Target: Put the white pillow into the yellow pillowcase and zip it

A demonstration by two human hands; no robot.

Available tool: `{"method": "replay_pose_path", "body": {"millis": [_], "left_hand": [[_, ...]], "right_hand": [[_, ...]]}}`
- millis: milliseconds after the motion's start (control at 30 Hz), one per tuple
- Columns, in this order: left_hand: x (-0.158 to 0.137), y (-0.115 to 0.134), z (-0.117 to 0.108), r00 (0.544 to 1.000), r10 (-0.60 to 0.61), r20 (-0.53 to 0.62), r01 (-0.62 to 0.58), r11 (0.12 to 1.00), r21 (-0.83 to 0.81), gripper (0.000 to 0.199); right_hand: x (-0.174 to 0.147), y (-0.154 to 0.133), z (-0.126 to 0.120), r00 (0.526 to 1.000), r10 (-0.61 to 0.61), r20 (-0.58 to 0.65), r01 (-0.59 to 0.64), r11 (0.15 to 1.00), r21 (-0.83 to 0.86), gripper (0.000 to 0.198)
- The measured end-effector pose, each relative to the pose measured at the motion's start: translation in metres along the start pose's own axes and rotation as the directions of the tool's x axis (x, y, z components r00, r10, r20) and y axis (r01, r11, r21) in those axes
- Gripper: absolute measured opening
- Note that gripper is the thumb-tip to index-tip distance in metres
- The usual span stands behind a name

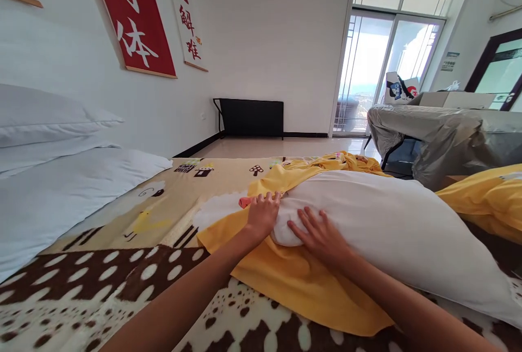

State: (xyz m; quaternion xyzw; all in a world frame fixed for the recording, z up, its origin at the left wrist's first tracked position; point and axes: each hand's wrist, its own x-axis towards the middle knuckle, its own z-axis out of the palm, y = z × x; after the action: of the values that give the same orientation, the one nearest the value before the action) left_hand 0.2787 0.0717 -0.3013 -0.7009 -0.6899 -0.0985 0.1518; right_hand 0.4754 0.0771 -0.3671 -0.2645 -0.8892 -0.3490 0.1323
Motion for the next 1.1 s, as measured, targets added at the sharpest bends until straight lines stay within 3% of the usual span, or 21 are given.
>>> {"method": "replay_pose_path", "body": {"millis": [133,267,400,467,567,633,733,833,900,967,1000,1100], "left_hand": [[-0.002,0.004,-0.016,0.999,0.028,-0.045,-0.029,1.000,-0.011,0.037],[0.006,0.026,-0.051,0.990,0.088,-0.114,-0.092,0.995,-0.029,0.035],[0.012,0.046,-0.076,0.980,0.130,-0.153,-0.139,0.989,-0.048,0.029],[0.011,0.044,-0.073,0.989,0.103,-0.107,-0.111,0.992,-0.065,0.030],[0.002,0.018,-0.056,0.998,0.059,-0.006,-0.060,0.996,-0.074,0.035],[-0.005,-0.007,-0.043,0.999,0.040,0.037,-0.038,0.997,-0.068,0.037],[-0.013,-0.037,-0.032,0.998,0.040,0.055,-0.036,0.997,-0.072,0.036],[-0.013,-0.044,-0.029,0.977,0.206,-0.048,-0.209,0.975,-0.074,0.042],[-0.010,-0.039,-0.028,0.897,0.437,-0.067,-0.441,0.895,-0.064,0.040],[-0.006,-0.034,-0.024,0.806,0.592,-0.001,-0.590,0.804,-0.074,0.029],[-0.005,-0.032,-0.022,0.792,0.609,0.045,-0.605,0.792,-0.084,0.025],[-0.011,-0.027,-0.015,0.830,0.550,0.098,-0.545,0.835,-0.069,0.023]], "right_hand": [[0.027,0.024,-0.003,1.000,0.007,0.022,-0.007,1.000,-0.014,0.048],[0.057,0.044,-0.013,0.996,0.072,0.060,-0.078,0.992,0.101,0.036],[0.075,0.044,-0.013,0.992,0.103,0.074,-0.116,0.969,0.218,0.024],[0.071,0.035,-0.011,0.998,0.044,0.051,-0.056,0.962,0.267,0.026],[0.046,0.019,-0.013,1.000,-0.021,-0.014,0.024,0.965,0.263,0.040],[0.018,0.012,-0.015,0.998,0.043,-0.042,-0.035,0.983,0.180,0.055],[-0.024,0.012,-0.015,0.967,0.251,-0.045,-0.250,0.968,0.018,0.067],[-0.047,0.025,-0.013,0.952,0.305,0.027,-0.302,0.951,-0.071,0.069],[-0.047,0.037,-0.012,0.965,0.239,0.108,-0.231,0.969,-0.083,0.067],[-0.039,0.047,-0.013,0.969,0.177,0.172,-0.164,0.983,-0.082,0.064],[-0.034,0.052,-0.014,0.968,0.159,0.192,-0.146,0.986,-0.081,0.063],[-0.017,0.058,-0.019,0.963,0.152,0.222,-0.139,0.988,-0.072,0.061]]}}
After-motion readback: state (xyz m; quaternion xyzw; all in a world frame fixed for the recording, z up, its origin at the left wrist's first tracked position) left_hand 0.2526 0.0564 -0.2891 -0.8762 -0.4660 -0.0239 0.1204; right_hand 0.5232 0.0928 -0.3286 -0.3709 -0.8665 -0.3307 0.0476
